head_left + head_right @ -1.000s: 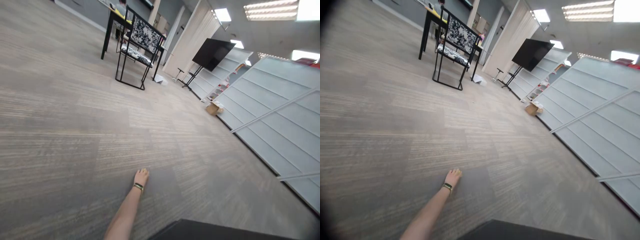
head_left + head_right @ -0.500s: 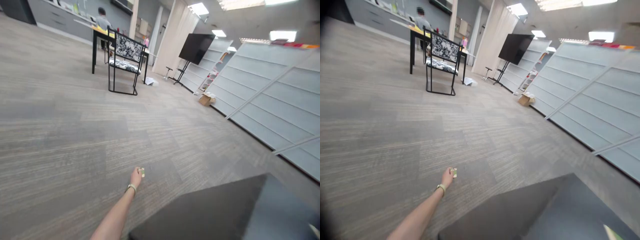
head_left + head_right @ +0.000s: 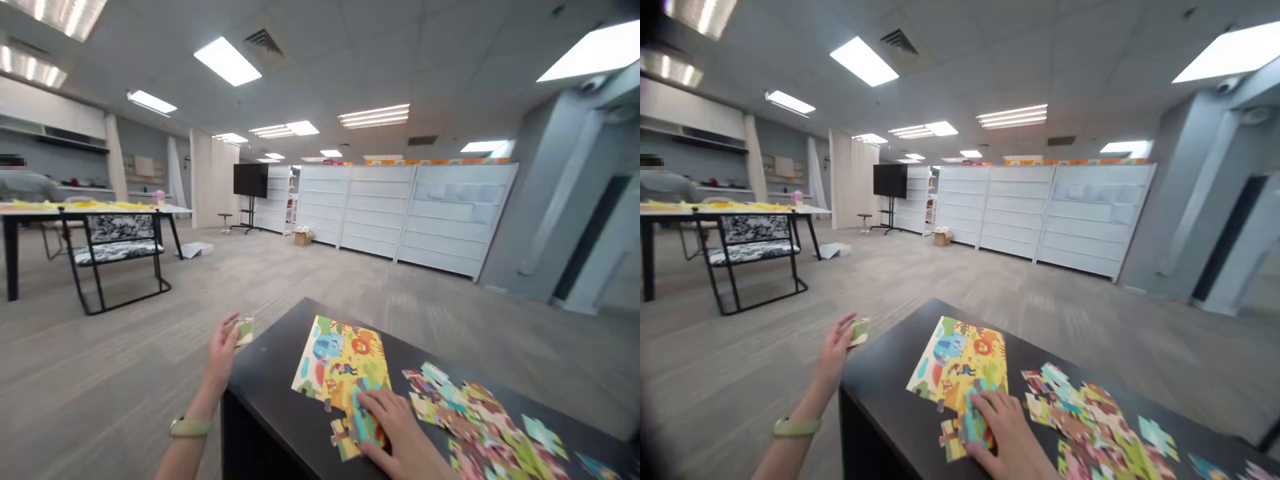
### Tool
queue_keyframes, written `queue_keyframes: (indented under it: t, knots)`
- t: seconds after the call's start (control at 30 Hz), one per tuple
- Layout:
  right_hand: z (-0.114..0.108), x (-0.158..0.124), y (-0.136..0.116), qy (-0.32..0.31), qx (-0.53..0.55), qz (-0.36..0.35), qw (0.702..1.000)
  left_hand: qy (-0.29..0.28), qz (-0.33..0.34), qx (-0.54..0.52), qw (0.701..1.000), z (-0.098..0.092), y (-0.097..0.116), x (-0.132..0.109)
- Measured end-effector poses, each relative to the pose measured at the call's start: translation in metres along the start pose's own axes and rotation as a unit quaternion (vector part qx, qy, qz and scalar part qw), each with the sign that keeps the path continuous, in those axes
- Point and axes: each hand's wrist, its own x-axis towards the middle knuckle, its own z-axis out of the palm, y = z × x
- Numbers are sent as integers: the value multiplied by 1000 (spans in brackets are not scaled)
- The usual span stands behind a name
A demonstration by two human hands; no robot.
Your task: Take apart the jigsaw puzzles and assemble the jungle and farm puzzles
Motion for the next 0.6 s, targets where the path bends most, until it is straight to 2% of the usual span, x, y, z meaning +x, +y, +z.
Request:
queue_keyframes:
  t: [0.07,0.13,0.2,0.27,0.37,0.47,0.53,0.6]
  knots:
    - [-10,-5,-10,4,24,-4,1000,-146,37,54,987,45,30,-36]
    - [-17,-11,-17,20,38,-4,999,-256,63,128,956,90,43,-66]
    - [-18,-17,-17,24,47,-12,999,-315,75,210,923,125,45,-85]
    - [-11,-20,-11,8,47,-35,998,-333,80,290,894,146,41,-94]
    - [12,-13,6,-6,11,-72,997,-299,60,395,867,158,29,-99]
    - [42,2,21,48,-57,-101,992,-270,31,445,853,159,16,-103]
    - [57,10,26,94,-95,-109,985,-267,27,444,855,158,10,-104]
    - [63,13,25,115,-115,-115,980,-255,18,427,868,155,6,-96]
